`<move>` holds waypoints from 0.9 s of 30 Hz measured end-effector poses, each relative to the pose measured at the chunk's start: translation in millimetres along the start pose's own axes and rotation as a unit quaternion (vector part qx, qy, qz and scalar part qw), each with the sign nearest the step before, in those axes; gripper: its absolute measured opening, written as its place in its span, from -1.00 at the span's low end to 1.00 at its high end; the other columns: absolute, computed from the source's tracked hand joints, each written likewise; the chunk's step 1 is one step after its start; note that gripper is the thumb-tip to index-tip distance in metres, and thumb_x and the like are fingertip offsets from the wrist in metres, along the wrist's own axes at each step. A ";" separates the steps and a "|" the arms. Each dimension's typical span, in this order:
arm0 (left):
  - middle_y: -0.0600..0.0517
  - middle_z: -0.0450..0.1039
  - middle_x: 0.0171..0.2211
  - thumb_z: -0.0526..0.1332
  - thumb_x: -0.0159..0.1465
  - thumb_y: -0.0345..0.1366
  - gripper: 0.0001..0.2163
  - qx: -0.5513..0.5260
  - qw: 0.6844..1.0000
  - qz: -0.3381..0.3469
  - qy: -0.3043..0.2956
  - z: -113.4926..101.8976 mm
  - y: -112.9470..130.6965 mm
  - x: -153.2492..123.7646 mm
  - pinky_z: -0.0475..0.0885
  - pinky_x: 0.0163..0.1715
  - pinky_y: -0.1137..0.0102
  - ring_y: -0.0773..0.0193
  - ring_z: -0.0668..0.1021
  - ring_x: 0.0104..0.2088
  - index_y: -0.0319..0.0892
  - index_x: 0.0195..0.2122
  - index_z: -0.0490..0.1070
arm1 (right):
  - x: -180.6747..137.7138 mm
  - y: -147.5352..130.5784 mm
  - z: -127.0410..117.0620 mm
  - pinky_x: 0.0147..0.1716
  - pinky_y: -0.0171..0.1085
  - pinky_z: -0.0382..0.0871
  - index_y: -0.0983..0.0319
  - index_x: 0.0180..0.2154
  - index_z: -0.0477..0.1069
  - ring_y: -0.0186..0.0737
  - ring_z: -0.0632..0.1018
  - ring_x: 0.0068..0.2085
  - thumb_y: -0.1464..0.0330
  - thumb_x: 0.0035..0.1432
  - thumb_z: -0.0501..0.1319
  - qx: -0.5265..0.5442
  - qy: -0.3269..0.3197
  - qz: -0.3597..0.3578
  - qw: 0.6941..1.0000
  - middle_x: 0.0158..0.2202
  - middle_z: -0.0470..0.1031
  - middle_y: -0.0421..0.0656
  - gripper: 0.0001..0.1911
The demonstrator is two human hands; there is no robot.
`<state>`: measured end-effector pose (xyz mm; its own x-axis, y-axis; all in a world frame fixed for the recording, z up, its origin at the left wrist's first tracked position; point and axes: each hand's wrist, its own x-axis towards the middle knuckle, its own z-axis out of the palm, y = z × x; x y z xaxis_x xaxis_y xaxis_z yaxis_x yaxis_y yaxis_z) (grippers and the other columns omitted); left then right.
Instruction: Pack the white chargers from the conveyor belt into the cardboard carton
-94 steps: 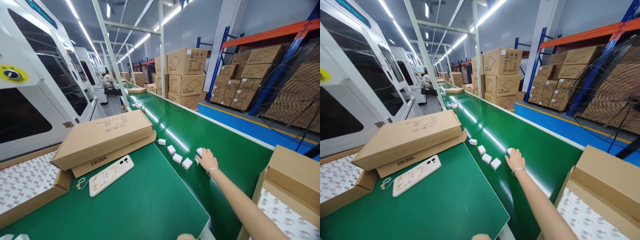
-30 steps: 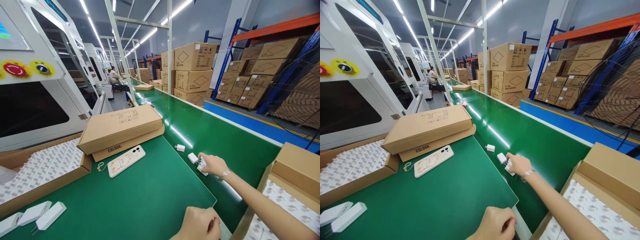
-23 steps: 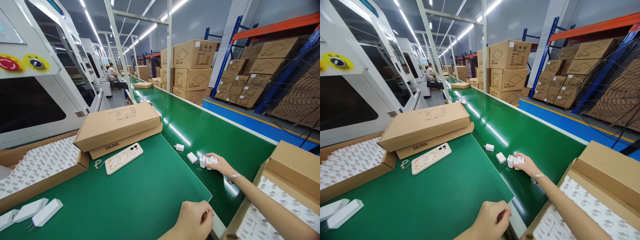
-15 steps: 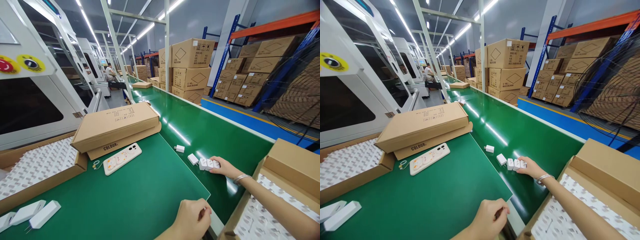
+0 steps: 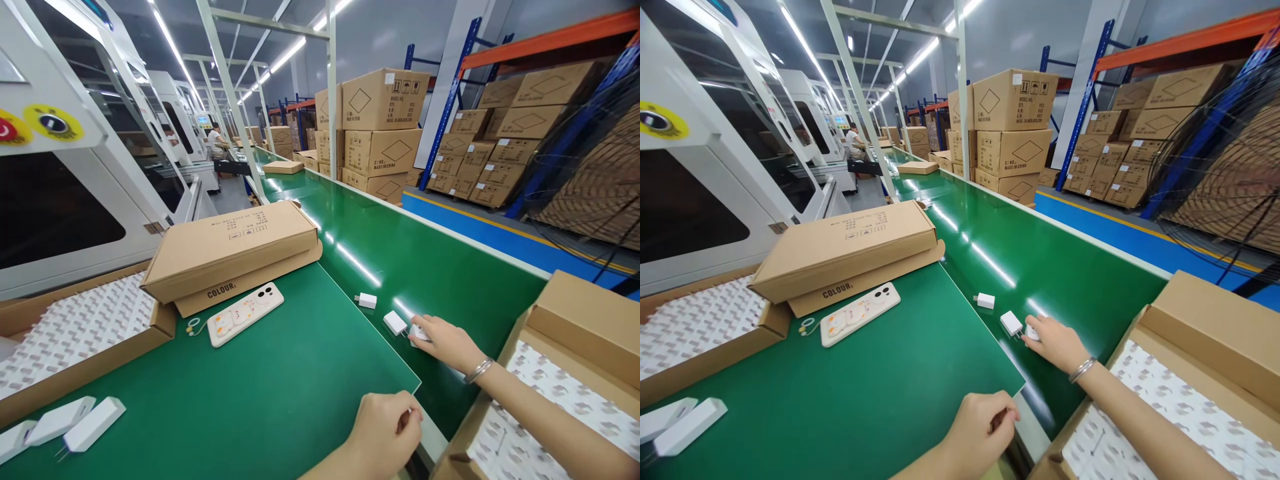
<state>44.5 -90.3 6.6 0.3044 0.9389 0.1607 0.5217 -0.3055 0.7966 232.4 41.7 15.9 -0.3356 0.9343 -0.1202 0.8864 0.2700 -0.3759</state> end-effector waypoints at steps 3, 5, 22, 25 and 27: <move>0.21 0.30 -0.66 0.04 0.06 -0.48 -0.83 -0.005 1.000 0.002 -0.005 -0.6 -1.2 1.6 0.12 -0.60 0.58 0.49 0.25 -0.65 -0.12 -0.47 0.38 | -5.8 6.3 -15.4 -0.37 -0.20 0.32 0.11 -0.22 0.30 -0.14 0.45 -0.33 0.09 0.14 -0.08 0.066 -0.023 0.025 0.997 -0.35 0.44 -0.15 -0.67; 0.21 0.28 -0.66 0.04 0.06 -0.48 -0.84 -0.010 1.000 0.005 -0.005 -0.8 -1.9 2.5 0.12 -0.60 0.58 0.49 0.24 -0.65 -0.13 -0.47 0.38 | -20.5 8.5 -28.8 -0.46 -0.26 0.34 0.11 -0.17 0.24 -0.19 0.47 -0.40 0.06 0.17 -0.16 0.219 -0.052 0.058 0.973 -0.41 0.42 -0.19 -0.62; -0.04 0.39 -0.34 -0.01 0.23 -0.33 -0.81 0.387 0.916 -0.100 -0.037 22.6 45.0 98.0 0.29 -0.36 0.37 0.18 0.49 -0.34 -0.21 -0.18 0.31 | -158.9 22.2 -26.9 -0.41 -0.13 0.26 0.02 -0.40 0.40 -0.10 0.40 -0.45 0.00 0.06 -0.14 0.822 -0.055 0.094 0.559 -0.51 0.38 -0.15 -0.57; -0.13 0.29 -0.19 0.08 0.20 -0.20 -0.69 0.446 0.886 -0.126 -0.023 51.4 41.3 124.7 0.30 -0.29 0.27 0.11 0.47 -0.28 -0.26 -0.10 0.27 | -164.5 20.5 -28.5 -0.41 -0.16 0.23 0.03 -0.37 0.39 -0.11 0.40 -0.45 -0.01 0.06 -0.17 0.834 -0.069 0.051 0.546 -0.50 0.39 -0.16 -0.56; -0.13 0.24 -0.16 0.12 0.16 -0.13 -0.63 0.459 0.877 -0.138 -0.046 66.4 38.6 133.2 0.30 -0.27 0.25 0.08 0.44 -0.23 -0.28 -0.09 0.26 | -167.5 18.8 -30.8 -0.41 -0.17 0.21 0.04 -0.37 0.38 -0.13 0.40 -0.46 -0.02 0.06 -0.16 0.838 -0.072 0.031 0.540 -0.51 0.40 -0.16 -0.55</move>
<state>158.1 12.4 20.0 0.1071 0.9932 -0.0450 0.9941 -0.1078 -0.0128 315.0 -102.6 57.2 -0.4497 0.8693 -0.2054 -0.5965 -0.4634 -0.6553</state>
